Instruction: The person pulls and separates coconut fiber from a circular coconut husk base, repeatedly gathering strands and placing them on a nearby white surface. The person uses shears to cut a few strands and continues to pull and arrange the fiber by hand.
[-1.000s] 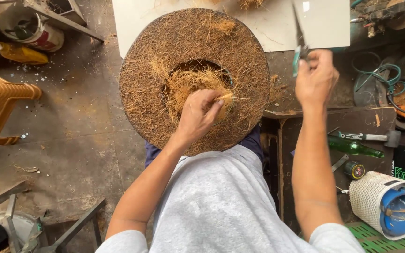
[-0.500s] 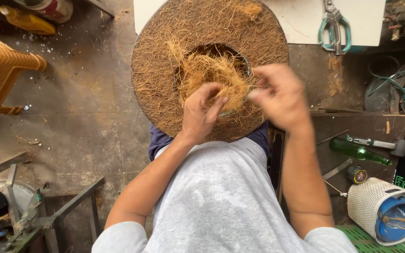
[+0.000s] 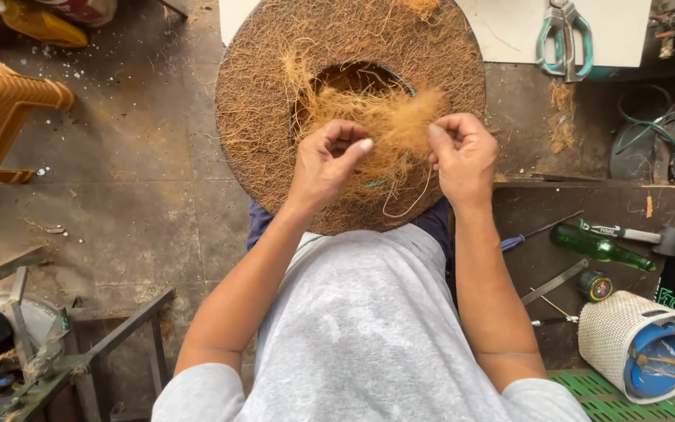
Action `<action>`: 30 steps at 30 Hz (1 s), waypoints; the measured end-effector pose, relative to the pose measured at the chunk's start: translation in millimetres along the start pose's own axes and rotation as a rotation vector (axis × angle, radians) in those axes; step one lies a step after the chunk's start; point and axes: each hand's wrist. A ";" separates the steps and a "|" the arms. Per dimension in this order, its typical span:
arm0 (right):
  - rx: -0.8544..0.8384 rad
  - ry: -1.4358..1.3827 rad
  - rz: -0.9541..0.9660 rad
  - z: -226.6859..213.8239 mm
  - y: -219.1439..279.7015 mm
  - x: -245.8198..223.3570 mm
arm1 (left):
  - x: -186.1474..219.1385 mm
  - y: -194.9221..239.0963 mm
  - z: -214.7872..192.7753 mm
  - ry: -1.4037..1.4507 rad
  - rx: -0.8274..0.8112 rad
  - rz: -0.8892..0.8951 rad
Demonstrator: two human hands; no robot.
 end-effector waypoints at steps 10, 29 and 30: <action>0.093 0.737 -0.473 40.7 -12.8 0.8 | 6.8 -40.7 -0.4 -0.198 -0.070 -0.475; 0.112 0.645 -0.593 31.3 -25.5 5.6 | -22.5 -49.4 -0.5 -0.920 -0.154 -0.014; 0.115 0.642 -0.596 25.5 -24.8 1.7 | -27.9 -48.7 -6.5 -0.924 -0.153 -0.011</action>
Point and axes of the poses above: each hand's wrist, its own y-axis away from the middle knuckle, its own z-axis out of the palm, x = y × z, and after that the axes turned 9 degrees about y, right-handed
